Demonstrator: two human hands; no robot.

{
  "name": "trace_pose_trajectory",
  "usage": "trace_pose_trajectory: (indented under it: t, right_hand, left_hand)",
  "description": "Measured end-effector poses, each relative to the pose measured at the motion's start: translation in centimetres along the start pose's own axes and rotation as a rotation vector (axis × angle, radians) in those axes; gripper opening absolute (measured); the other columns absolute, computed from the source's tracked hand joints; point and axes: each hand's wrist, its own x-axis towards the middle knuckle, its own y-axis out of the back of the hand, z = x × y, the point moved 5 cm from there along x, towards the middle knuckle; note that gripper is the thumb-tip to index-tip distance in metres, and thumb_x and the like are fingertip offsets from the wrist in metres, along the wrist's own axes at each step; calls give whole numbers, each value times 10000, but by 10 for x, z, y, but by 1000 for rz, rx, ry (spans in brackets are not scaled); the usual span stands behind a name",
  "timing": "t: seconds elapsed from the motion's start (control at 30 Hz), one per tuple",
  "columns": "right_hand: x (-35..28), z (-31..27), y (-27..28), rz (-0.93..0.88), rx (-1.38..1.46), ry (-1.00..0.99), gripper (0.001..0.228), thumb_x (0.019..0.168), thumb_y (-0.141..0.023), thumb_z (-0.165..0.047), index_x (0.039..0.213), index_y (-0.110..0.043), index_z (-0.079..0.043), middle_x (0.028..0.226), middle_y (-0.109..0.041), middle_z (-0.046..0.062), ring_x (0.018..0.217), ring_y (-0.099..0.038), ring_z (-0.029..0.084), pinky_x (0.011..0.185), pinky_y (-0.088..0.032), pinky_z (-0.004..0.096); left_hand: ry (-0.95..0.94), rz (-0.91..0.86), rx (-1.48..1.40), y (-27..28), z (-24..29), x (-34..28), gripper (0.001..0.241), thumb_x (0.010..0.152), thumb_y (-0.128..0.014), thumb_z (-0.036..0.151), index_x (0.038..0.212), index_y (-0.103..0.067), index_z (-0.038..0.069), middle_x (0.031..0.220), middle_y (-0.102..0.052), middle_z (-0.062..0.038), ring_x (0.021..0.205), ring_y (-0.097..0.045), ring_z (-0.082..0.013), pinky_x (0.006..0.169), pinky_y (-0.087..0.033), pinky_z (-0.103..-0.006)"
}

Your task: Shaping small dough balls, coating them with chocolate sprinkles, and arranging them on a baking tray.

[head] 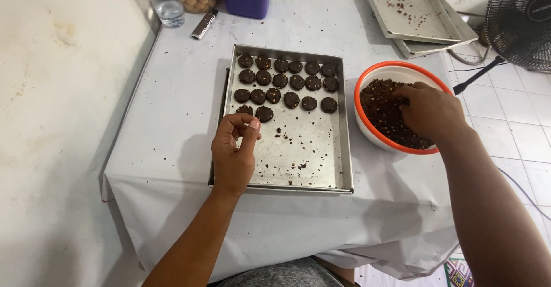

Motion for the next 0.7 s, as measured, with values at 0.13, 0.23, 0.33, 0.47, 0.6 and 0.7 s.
trace_pose_trajectory:
  t: [0.13, 0.23, 0.33, 0.47, 0.6, 0.7]
  right_hand:
    - [-10, 10, 5, -35, -19, -32, 506, 1006, -433, -263, 1448, -554, -477, 1401, -618, -77, 1182, -661, 240, 830, -578, 445]
    - [-16, 14, 2, -75, -90, -51, 481, 1011, -427, -313, 1443, -541, -493, 1431, -579, -79, 1189, -673, 265, 862, -591, 454]
    - [-21, 21, -1, -130, -101, -88, 491, 1056, -383, -399, 1544, -433, -428, 1514, -507, -57, 1201, -672, 318, 866, -600, 496]
    - [-25, 32, -2, -173, -140, -93, 461, 1046, -438, -388, 1499, -506, -441, 1346, -655, 5, 1190, -680, 303, 872, -605, 466]
    - [-24, 38, -6, -271, -221, -91, 393, 1049, -444, -328, 1361, -658, -437, 1145, -790, -24, 1098, -718, 240, 822, -596, 381]
    - [-31, 31, 0, -312, -203, -91, 408, 1050, -442, -402, 1421, -609, -437, 1208, -776, -12, 1139, -715, 265, 866, -596, 399]
  left_hand:
    - [15, -13, 1, -1, 1, 0, 89, 980, -630, 205, 1004, -650, 122, 943, -657, 7, 796, -593, -125, 803, -521, -262]
    - [11, -25, 0, -1, 0, -1, 88, 980, -634, 202, 1008, -648, 121, 947, -653, 0, 808, -586, -128, 800, -533, -263]
    - [-31, -29, 2, -2, 1, -1, 95, 985, -635, 205, 1013, -648, 114, 927, -651, -3, 799, -589, -124, 792, -519, -257]
    - [-43, -46, 22, -3, 4, -2, 72, 987, -626, 182, 1003, -642, 114, 925, -647, -4, 800, -591, -124, 793, -512, -260]
    - [-74, -49, 37, -3, 4, -3, 49, 993, -623, 162, 1001, -632, 114, 936, -644, 2, 793, -592, -119, 796, -516, -261]
    - [-65, -51, 29, -3, 4, -3, 58, 995, -625, 174, 998, -633, 117, 930, -642, 3, 796, -592, -120, 799, -514, -262]
